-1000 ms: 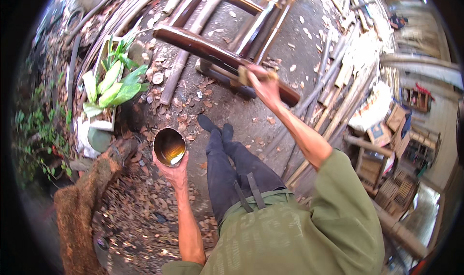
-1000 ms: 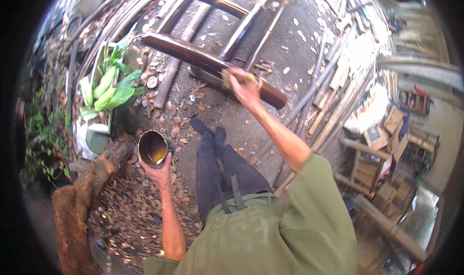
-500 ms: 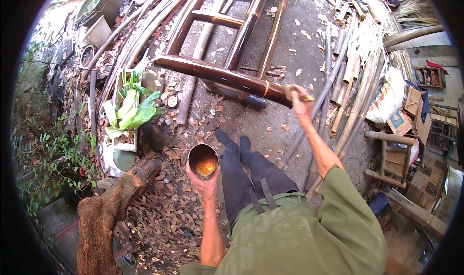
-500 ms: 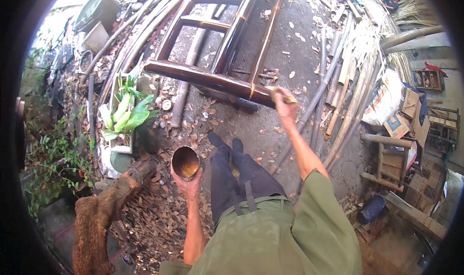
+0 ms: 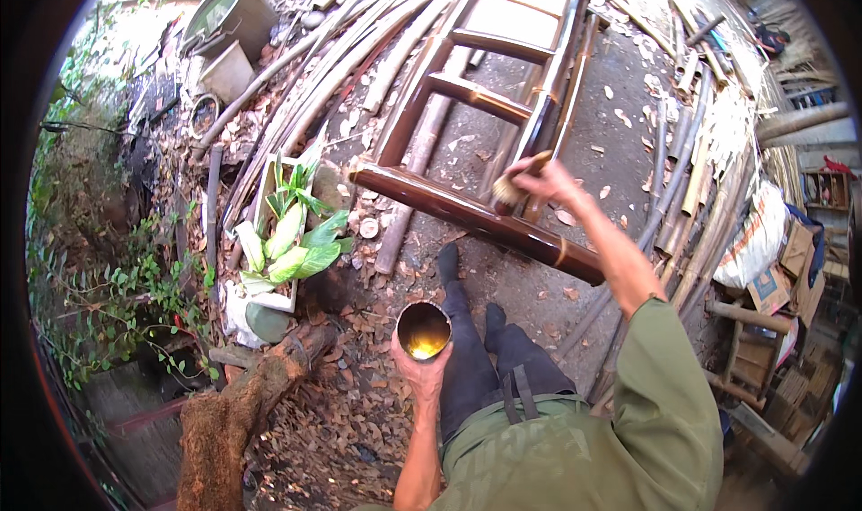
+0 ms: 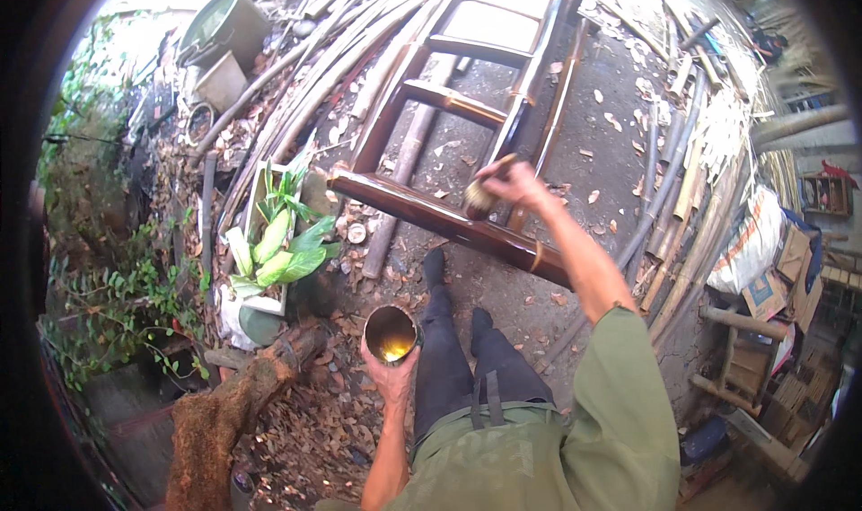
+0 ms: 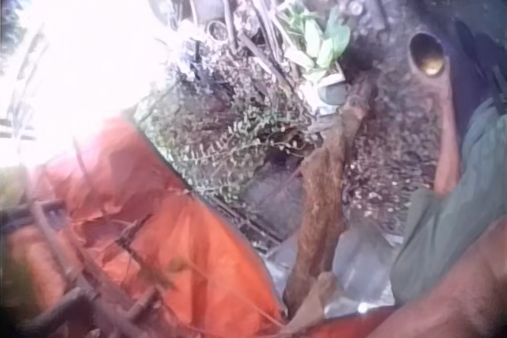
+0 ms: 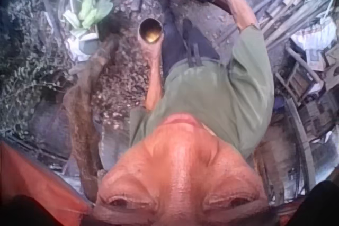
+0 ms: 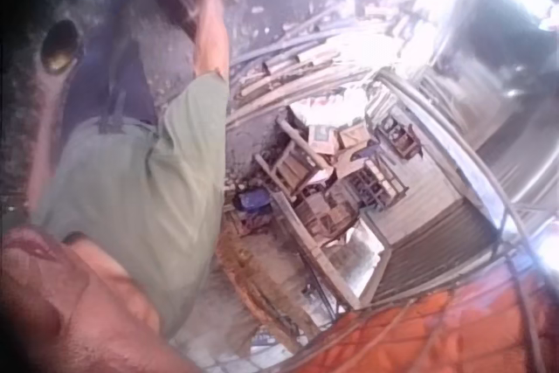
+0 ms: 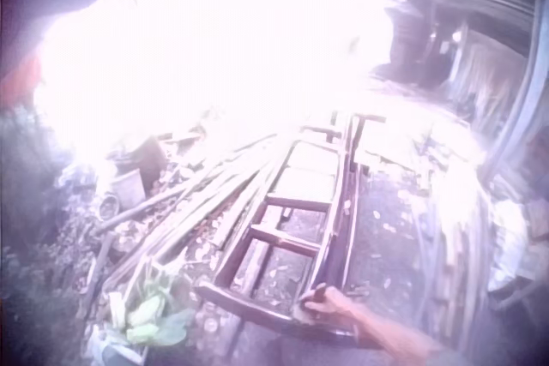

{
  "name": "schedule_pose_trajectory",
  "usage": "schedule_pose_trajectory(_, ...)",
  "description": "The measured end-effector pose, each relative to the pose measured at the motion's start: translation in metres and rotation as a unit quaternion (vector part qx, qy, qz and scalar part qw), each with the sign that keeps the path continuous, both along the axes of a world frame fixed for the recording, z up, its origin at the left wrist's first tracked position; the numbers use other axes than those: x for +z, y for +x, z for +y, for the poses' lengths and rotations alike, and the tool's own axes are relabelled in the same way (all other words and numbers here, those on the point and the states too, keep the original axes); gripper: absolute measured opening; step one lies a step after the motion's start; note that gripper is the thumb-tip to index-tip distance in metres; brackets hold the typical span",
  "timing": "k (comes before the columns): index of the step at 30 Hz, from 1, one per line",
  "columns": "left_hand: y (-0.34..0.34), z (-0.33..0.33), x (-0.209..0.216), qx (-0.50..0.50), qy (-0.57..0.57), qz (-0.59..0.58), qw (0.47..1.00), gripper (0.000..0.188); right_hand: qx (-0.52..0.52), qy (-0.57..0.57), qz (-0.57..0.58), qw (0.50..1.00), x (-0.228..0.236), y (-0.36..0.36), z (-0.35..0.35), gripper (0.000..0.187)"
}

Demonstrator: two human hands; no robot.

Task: The person applies a dark varnish to a bamboo chair using a brush. They repeatedly dip the brush into a can and coat the chair's frame and seat slats, repositioning the chair to reach different areas.

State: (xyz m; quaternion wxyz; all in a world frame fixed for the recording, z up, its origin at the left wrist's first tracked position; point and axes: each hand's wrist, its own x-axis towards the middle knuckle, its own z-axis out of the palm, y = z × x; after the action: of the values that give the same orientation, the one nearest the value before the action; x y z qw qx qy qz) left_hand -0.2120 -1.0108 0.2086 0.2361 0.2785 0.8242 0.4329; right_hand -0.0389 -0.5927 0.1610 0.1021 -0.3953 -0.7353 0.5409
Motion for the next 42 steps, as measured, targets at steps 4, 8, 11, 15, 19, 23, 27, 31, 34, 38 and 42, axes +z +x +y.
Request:
schedule_pose_trajectory(4,-0.037,0.04,0.004,0.022,-0.013,-0.008,1.0,0.102,-0.122,0.343,-0.233,0.902,0.004,0.006,0.086,0.024)
schedule_pose_trajectory(8,-0.075,0.078,0.0,0.04,-0.03,-0.016,0.999,0.103,-0.079,0.142,0.175,0.971,0.021,-0.125,0.068,0.018)
schedule_pose_trajectory(11,-0.103,0.104,-0.005,0.041,-0.016,0.009,0.999,0.104,0.097,-0.1,0.134,0.981,0.031,-0.221,0.026,0.017)
schedule_pose_trajectory(15,-0.134,0.112,-0.003,0.093,-0.034,0.018,0.995,0.105,0.158,-0.014,0.13,0.979,0.001,-0.274,0.102,0.02)
schedule_pose_trajectory(19,-0.151,0.116,-0.01,0.132,-0.034,-0.007,0.991,0.106,0.003,0.189,0.008,0.982,-0.012,-0.248,0.283,0.02)
schedule_pose_trajectory(23,-0.161,0.114,-0.02,0.124,-0.046,-0.007,0.991,0.105,-0.08,0.364,-0.184,0.91,-0.037,-0.228,0.352,0.023)
schedule_pose_trajectory(27,-0.157,0.111,-0.028,0.123,-0.055,0.009,0.991,0.101,0.016,0.373,0.184,0.909,-0.041,-0.272,0.183,0.015)
schedule_pose_trajectory(31,-0.16,0.134,-0.014,0.108,-0.06,-0.049,0.991,0.101,-0.089,0.242,0.14,0.956,-0.015,-0.275,0.151,0.012)
schedule_pose_trajectory(34,-0.166,0.148,-0.012,0.061,-0.052,0.0,0.997,0.101,-0.243,0.224,0.004,0.944,-0.016,-0.214,0.231,0.016)
schedule_pose_trajectory(38,-0.17,0.155,-0.015,0.051,-0.054,0.004,0.997,0.1,-0.307,0.255,-0.199,0.895,-0.01,-0.101,0.253,0.018)
schedule_pose_trajectory(42,-0.171,0.151,-0.026,0.014,-0.058,0.007,0.998,0.1,-0.068,0.386,-0.088,0.916,-0.019,-0.019,0.186,0.028)
